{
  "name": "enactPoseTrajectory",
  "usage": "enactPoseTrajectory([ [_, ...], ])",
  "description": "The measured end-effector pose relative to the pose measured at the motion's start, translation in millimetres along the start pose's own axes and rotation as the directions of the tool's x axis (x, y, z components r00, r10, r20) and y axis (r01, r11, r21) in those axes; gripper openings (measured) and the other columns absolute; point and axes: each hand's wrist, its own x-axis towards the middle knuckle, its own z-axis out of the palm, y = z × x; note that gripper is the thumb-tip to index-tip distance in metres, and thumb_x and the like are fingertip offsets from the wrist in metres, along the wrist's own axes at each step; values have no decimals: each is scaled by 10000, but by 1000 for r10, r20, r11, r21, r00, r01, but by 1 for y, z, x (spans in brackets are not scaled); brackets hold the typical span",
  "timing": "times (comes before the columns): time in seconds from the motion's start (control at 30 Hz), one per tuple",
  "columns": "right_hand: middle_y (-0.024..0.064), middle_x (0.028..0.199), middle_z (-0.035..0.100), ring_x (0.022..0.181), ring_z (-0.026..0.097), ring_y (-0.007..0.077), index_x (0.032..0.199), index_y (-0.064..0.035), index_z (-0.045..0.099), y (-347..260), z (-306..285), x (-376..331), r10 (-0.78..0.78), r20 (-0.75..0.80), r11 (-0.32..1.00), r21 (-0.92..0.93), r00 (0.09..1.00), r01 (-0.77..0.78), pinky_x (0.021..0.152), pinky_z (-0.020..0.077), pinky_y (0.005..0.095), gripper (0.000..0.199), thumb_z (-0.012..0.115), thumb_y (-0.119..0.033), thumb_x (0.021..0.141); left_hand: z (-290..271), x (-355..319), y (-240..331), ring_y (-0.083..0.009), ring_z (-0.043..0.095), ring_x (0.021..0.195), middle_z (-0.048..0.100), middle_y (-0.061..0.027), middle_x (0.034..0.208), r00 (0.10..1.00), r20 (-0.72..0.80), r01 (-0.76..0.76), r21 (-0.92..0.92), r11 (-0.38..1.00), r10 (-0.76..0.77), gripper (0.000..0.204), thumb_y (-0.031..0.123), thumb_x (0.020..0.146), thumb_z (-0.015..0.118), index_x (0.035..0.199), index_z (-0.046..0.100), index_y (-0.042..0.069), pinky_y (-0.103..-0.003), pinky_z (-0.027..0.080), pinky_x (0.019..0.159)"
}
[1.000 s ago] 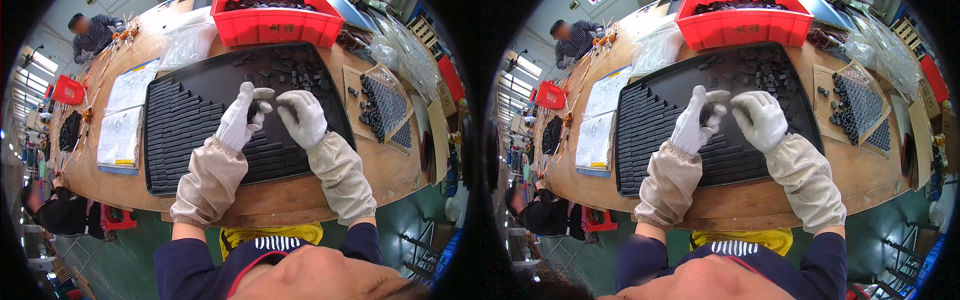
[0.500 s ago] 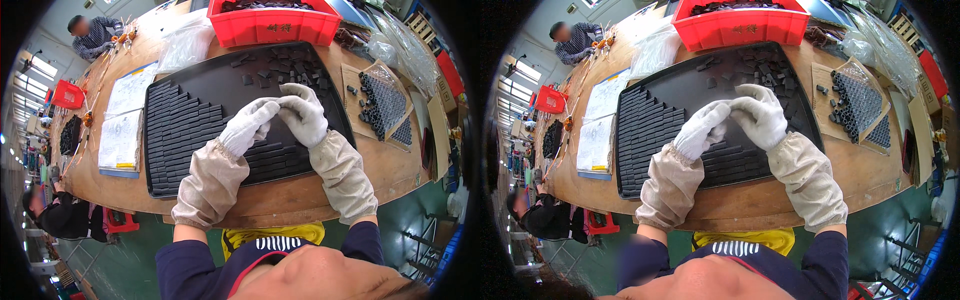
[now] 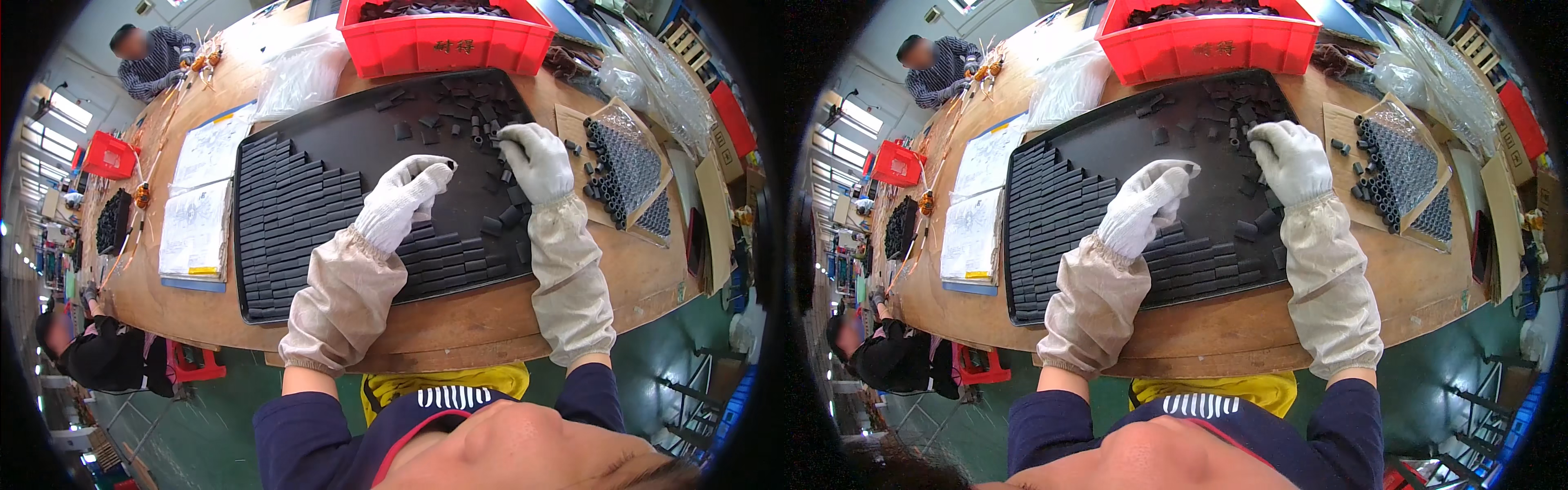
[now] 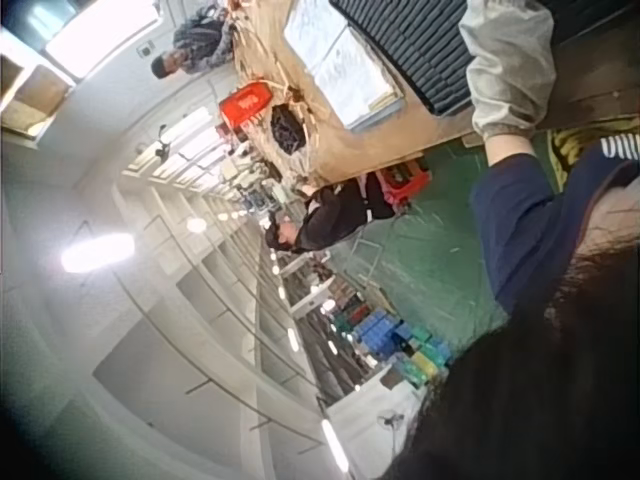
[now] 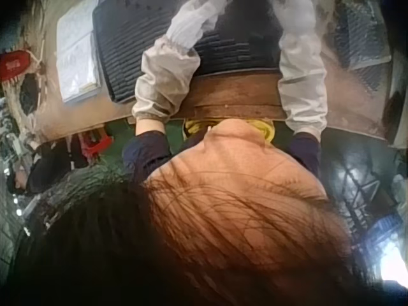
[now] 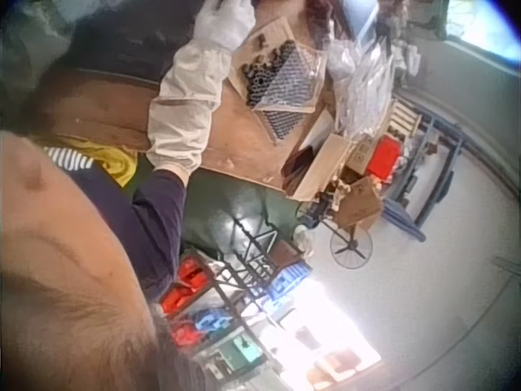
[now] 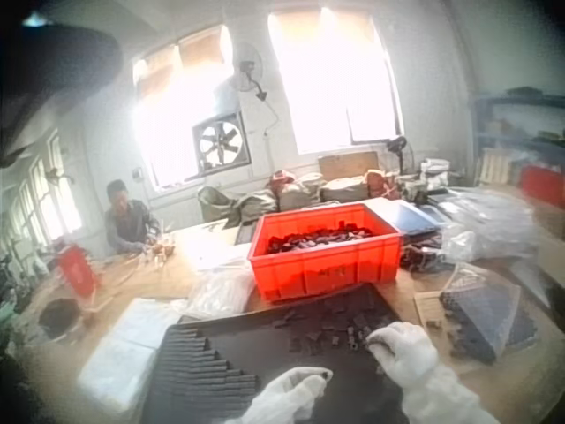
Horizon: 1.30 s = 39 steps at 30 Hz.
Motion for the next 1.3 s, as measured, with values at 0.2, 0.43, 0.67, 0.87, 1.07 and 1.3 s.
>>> enactPoseTrajectory([
  [0.2, 118, 951, 699, 984, 673, 327, 1016, -109, 701, 4, -2, -9, 171, 424, 966, -248, 889, -68, 871, 523, 454, 295, 767, -328, 829, -4, 3, -4, -25, 399, 634, 562, 21, 871, 999, -19, -31, -8, 999, 31, 307, 265, 999, 687, 1196, 656, 31, -197, 287, 522],
  [0.43, 155, 955, 705, 967, 681, 351, 1023, -94, 693, -1, 3, -9, 155, 404, 984, -145, 901, -104, 869, 535, 462, 259, 750, -278, 850, 7, -3, -2, -29, 518, 733, 667, 2, 1005, 993, -54, -80, 370, 926, 108, 365, 303, 982, 696, 1273, 659, 85, -194, 438, 623],
  [0.67, 171, 980, 721, 956, 692, 362, 990, -84, 698, -3, 2, -9, 177, 308, 980, -147, 935, -137, 842, 546, 460, 239, 740, -280, 860, 5, -1, -2, -54, 611, 934, 705, -4, 1123, 988, -71, -83, 517, 852, 139, 397, 315, 976, 695, 1305, 653, 99, -224, 510, 737],
  [0.87, 154, 978, 703, 932, 690, 340, 1026, -90, 697, -9, -4, -10, 238, 543, 963, -237, 805, -124, 826, 544, 447, 329, 792, -325, 816, -1, 4, -13, -68, 625, 994, 706, -19, 1148, 975, -31, -175, 500, 848, 220, 406, 301, 977, 699, 1318, 644, 87, -240, 520, 783],
  [1.07, 122, 1055, 690, 994, 683, 275, 1127, -109, 676, -6, 1, -10, 274, 602, 950, -46, 750, -310, 899, 535, 391, 308, 755, -250, 865, 0, 3, -12, -75, 634, 994, 702, -26, 1166, 972, -14, -190, 540, 820, 235, 411, 298, 980, 694, 1328, 638, 85, -238, 523, 784],
  [1.3, 36, 1094, 681, 1002, 664, 125, 1185, -27, 644, -14, 21, -14, 215, 532, 289, 767, 819, -574, 896, 532, 275, 267, 703, -32, 925, 3, 1, -6, -88, 634, 936, 718, -47, 1125, 984, 5, -140, 644, 752, 179, 400, 278, 972, 695, 1305, 653, 62, -247, 530, 771],
])
